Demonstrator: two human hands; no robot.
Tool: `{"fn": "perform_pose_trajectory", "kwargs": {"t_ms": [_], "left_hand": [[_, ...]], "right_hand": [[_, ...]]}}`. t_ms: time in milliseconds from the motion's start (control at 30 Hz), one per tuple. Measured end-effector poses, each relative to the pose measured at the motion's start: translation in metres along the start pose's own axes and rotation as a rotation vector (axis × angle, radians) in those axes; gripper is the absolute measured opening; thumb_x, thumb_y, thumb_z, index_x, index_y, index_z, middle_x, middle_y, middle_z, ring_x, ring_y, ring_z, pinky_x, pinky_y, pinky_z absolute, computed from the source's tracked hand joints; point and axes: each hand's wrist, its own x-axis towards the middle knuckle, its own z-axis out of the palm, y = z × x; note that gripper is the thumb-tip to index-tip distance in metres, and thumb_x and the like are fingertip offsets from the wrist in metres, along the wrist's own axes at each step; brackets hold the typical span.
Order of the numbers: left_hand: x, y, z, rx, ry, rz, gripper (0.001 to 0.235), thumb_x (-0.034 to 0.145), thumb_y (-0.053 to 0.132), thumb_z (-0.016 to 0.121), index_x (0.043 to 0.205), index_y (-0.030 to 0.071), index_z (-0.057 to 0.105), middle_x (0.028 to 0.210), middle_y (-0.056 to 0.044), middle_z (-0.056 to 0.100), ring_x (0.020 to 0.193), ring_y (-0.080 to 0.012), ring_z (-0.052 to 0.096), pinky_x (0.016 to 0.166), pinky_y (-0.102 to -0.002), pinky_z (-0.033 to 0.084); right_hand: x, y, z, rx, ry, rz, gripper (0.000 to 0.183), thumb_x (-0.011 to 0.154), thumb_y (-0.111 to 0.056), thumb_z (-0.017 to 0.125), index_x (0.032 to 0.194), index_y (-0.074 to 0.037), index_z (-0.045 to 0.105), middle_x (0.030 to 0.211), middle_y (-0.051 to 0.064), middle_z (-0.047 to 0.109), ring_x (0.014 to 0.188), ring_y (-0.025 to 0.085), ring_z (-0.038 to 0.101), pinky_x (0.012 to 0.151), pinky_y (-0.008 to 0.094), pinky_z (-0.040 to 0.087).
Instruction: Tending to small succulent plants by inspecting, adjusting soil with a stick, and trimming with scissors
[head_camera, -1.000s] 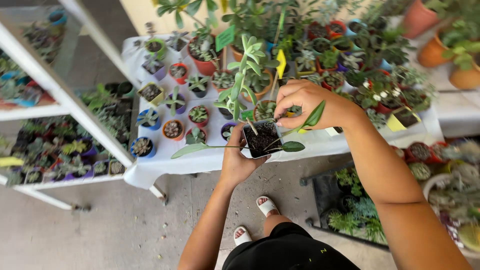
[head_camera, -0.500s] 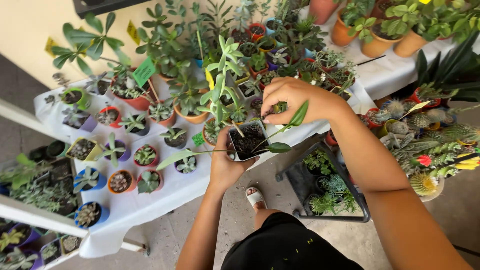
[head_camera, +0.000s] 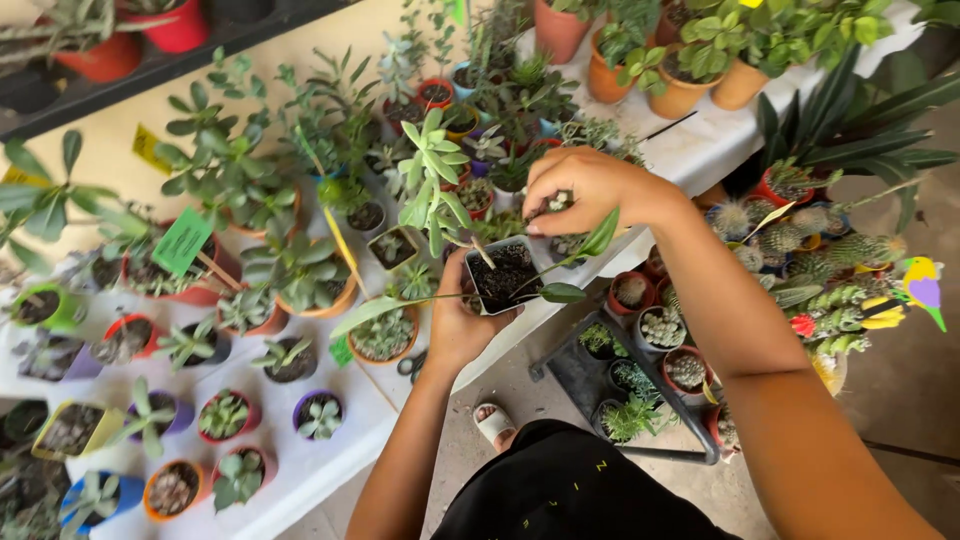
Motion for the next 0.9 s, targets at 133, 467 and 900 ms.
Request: {"fn": "perform_pose_trajectory", "kwargs": {"t_ms": [133,467,900], "left_hand": [[0.048,-0.006,0.028,0.073,-0.088,0.036,0.09,0.055,0.0,0.094,0.135,0.01,0.053,0.119,-0.024,0.066,0.12,-0.0506,0.06,0.106,-0.061,0.046],[0.113,-0.04,0.078,0.059,-0.235,-0.042,0.088,0.057,0.012,0.094,0.134,0.018,0.052,0.12,-0.008,0.069,0.106,-0.0213,0.066,0.086,-0.031,0.057],[0.138,-0.155,0.036,0.096,0.032,0.027,0.104,0.038,0.001,0.093,0.135,0.01,0.056,0.134,-0.017,0.064,0.125,-0.0365,0.064,0.106,-0.051,0.056]], "right_hand": [[-0.024,0.025,-0.05,0.022,0.114,0.156,0.015,0.084,-0.018,0.082,0.088,-0.005,0.076,0.091,0.009,0.075,0.08,0.028,0.066,0.072,0.044,0.052],[-0.14,0.247,-0.13,-0.084,0.229,0.893,0.02,0.087,-0.025,0.077,0.098,-0.009,0.081,0.098,0.003,0.077,0.082,0.016,0.065,0.073,0.035,0.048],[-0.202,0.499,0.003,-0.241,0.13,1.509,0.024,0.087,-0.026,0.061,0.101,-0.02,0.079,0.11,0.006,0.073,0.107,0.03,0.065,0.083,0.048,0.055]]}}
